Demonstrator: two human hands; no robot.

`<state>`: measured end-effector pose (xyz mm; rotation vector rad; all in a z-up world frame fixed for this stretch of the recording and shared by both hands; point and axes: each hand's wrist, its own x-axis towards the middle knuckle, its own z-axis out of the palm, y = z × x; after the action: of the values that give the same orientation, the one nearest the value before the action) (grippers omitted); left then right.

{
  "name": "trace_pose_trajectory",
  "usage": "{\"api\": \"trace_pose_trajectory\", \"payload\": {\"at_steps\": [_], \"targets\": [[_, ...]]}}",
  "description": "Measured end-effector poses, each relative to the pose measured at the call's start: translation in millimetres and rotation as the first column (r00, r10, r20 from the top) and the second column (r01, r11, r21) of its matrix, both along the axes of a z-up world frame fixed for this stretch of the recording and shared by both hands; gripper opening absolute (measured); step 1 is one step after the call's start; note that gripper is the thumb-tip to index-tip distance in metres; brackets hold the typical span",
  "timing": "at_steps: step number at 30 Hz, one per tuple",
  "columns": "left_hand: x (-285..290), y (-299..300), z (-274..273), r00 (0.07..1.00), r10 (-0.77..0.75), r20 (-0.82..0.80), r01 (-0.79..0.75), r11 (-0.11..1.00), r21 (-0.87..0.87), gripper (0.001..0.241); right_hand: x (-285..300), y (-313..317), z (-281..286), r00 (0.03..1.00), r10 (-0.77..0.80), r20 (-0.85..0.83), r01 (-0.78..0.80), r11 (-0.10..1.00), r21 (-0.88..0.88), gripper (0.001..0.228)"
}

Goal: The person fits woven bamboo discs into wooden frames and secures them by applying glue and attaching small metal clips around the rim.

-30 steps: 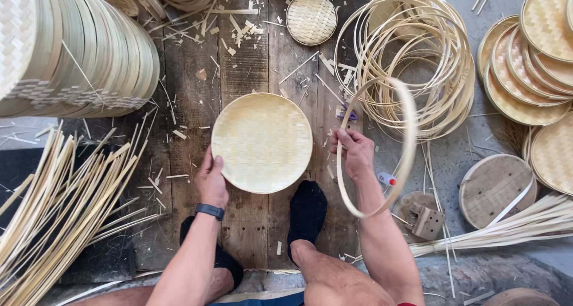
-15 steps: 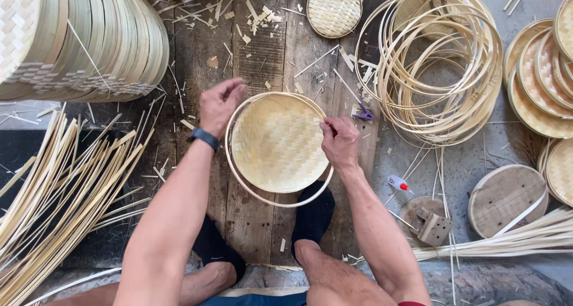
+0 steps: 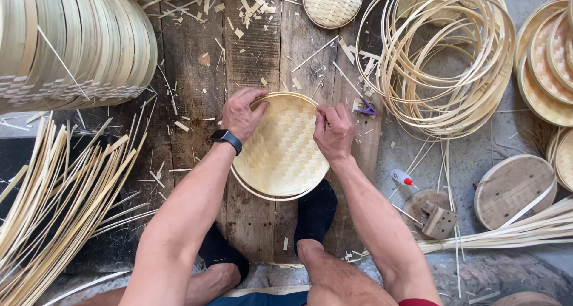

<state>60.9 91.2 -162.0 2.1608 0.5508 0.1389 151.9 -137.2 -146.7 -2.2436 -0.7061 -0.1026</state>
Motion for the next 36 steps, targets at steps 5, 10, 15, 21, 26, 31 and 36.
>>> {"api": "trace_pose_trajectory", "payload": {"at_steps": [5,10,15,21,26,31,36], "targets": [[6,-5,0,0.998,0.062,0.027,-0.064,0.996,0.068,0.016,-2,1,-4,0.996,-0.04,-0.074,0.041,0.999,0.006,0.014],[13,-10,-3,0.996,0.087,-0.018,-0.085,0.993,0.081,0.01,0,-5,-6,0.972,-0.06,-0.227,0.068,0.997,0.027,0.012],[12,-6,-4,0.998,0.044,0.055,-0.051,0.99,0.133,0.009,18,-46,-13,0.992,-0.017,0.125,0.048,0.968,-0.246,0.014],[27,-9,-1,0.991,-0.094,0.091,0.076,0.98,0.182,0.012,28,-85,-14,0.999,-0.021,0.026,0.03,0.911,-0.41,0.036],[40,-16,-1,0.965,-0.217,0.15,0.194,0.969,0.155,0.012,26,-74,7,0.924,-0.135,-0.357,0.063,0.977,-0.205,0.052],[41,-17,-3,0.964,-0.245,0.102,0.225,0.958,0.177,0.01,39,-45,25,0.872,0.135,-0.471,-0.066,0.985,0.16,0.042],[43,-15,-4,0.954,-0.267,0.138,0.23,0.945,0.233,0.012,46,1,17,0.88,0.15,-0.45,-0.137,0.989,0.062,0.025]]}}
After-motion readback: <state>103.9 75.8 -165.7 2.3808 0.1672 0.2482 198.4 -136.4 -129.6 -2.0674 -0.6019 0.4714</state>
